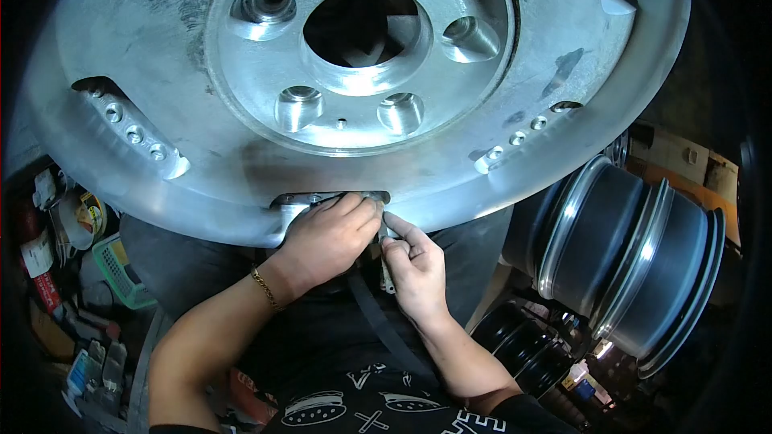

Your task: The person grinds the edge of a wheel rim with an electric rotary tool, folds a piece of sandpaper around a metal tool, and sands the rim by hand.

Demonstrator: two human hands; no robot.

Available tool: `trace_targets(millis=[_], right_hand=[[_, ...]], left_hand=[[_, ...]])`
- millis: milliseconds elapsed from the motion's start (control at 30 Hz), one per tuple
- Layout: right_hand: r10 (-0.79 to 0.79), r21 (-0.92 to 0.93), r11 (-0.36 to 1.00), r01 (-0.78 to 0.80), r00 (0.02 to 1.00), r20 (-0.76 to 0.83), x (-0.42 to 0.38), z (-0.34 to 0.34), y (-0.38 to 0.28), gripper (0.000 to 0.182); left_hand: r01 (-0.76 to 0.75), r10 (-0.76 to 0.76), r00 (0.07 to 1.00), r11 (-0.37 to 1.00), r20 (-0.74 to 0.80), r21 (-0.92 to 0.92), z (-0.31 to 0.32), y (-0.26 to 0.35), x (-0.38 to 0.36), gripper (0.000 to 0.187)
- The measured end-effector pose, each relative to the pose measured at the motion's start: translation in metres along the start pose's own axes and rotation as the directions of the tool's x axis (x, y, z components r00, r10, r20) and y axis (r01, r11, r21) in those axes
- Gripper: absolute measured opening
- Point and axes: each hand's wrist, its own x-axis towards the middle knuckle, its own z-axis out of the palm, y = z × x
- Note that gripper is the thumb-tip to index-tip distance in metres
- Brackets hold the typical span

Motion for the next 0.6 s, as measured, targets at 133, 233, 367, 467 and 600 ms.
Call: trace_targets(millis=[133,233,367,467,600], right_hand=[[0.007,-0.004,1.000,-0.007,1.000,0.012,0.002,0.004,-0.006,0.038],[0.095,0.092,0.991,-0.095,0.995,0.007,0.001,0.000,-0.007,0.039],[0.023,0.094,0.995,-0.022,1.000,-0.003,0.001,0.006,0.002,0.040],[0.029,0.088,0.996,-0.031,0.999,0.020,0.001,0.009,0.002,0.040],[0.007,0.030,1.000,-0.007,1.000,-0.006,0.001,0.007,0.004,0.040]], left_hand=[[0.030,-0.030,1.000,1.000,0.010,-0.001,-0.002,0.000,-0.001,0.032],[0.015,-0.015,1.000,1.000,0.008,0.009,0.000,0.001,0.001,0.032],[0.012,-0.012,1.000,1.000,-0.009,0.004,-0.001,0.000,-0.001,0.030],[0.037,-0.037,0.999,0.999,0.003,0.011,-0.004,0.000,-0.007,0.030],[0.028,-0.028,1.000,1.000,-0.003,-0.006,0.000,0.000,-0.004,0.030]])
